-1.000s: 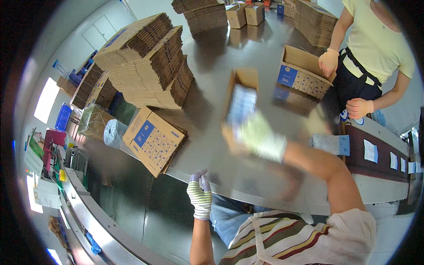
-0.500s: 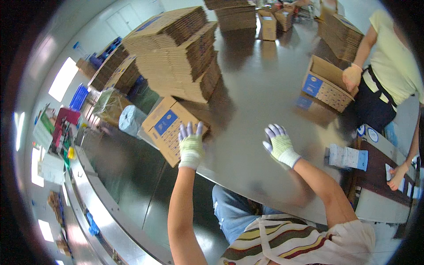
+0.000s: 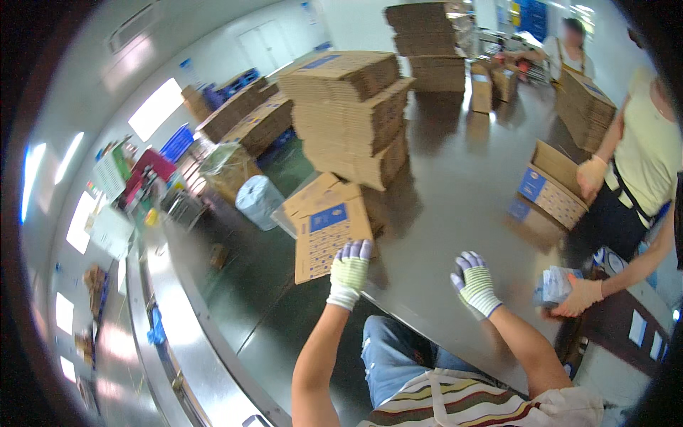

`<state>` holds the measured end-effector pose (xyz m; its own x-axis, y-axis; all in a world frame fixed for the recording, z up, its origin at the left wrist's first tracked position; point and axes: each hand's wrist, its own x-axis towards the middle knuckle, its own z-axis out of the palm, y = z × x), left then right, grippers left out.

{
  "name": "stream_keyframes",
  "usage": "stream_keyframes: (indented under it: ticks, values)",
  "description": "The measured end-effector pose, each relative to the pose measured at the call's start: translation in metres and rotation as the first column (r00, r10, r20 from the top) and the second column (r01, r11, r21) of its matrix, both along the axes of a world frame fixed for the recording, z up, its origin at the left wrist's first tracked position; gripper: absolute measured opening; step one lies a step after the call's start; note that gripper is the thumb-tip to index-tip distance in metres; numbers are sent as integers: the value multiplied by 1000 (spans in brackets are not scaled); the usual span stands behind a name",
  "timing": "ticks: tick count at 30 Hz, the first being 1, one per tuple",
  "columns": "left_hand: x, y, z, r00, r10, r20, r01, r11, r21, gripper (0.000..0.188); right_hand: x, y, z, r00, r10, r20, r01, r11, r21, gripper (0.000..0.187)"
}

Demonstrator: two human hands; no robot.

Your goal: The person places blue packets into small cardboard boxes, closes the box flaps, and stacks the filled boxes on a metal table.

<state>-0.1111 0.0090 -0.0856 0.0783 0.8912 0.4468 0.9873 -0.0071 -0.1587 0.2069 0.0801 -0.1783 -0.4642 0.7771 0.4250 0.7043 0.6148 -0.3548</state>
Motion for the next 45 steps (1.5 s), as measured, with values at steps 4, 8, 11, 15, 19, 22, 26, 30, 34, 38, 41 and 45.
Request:
stream_keyframes:
  ticks: [4,8,11,15,19,22,26,30,34,38,41,45]
  values:
    - [46,-88,92,894,-258,365,113,920,374,35,13,16,21,935,-51,-350,-70,944,-323,39]
    - [73,-129,103,605,-379,700,-148,810,567,20,12,38,69,431,-15,-902,-423,880,-216,52]
    - [82,-122,82,371,-400,838,-366,767,528,30,51,22,93,478,-26,-878,-282,942,-181,50]
    - [88,-82,75,78,-458,886,-400,799,448,50,109,-9,76,628,-33,-778,-34,997,-70,48]
    - [85,-60,54,-28,-369,929,-420,848,324,76,117,-30,58,715,-11,-699,-7,1000,-22,49]
    - [84,-57,62,-82,-243,966,-198,954,223,82,129,-21,46,752,-108,-651,41,992,-118,50]
    - [80,-66,72,231,-38,972,230,973,-16,80,103,-28,102,775,-93,-625,-55,975,-214,54]
    - [74,-59,82,580,163,798,266,888,-375,78,67,-45,142,841,114,-529,-146,989,-19,64]
    - [81,-50,121,810,203,550,146,839,-524,68,66,-55,195,891,426,-154,-416,904,95,50]
    - [99,-38,112,883,57,466,98,948,-303,55,79,-37,161,860,413,-300,-461,881,-107,43]
    - [129,-45,127,840,16,543,214,908,-359,60,76,-40,159,882,311,-353,-380,914,-144,36]
    - [142,-23,120,933,-61,354,261,793,-551,71,73,-49,153,928,251,-275,-321,913,-253,28]
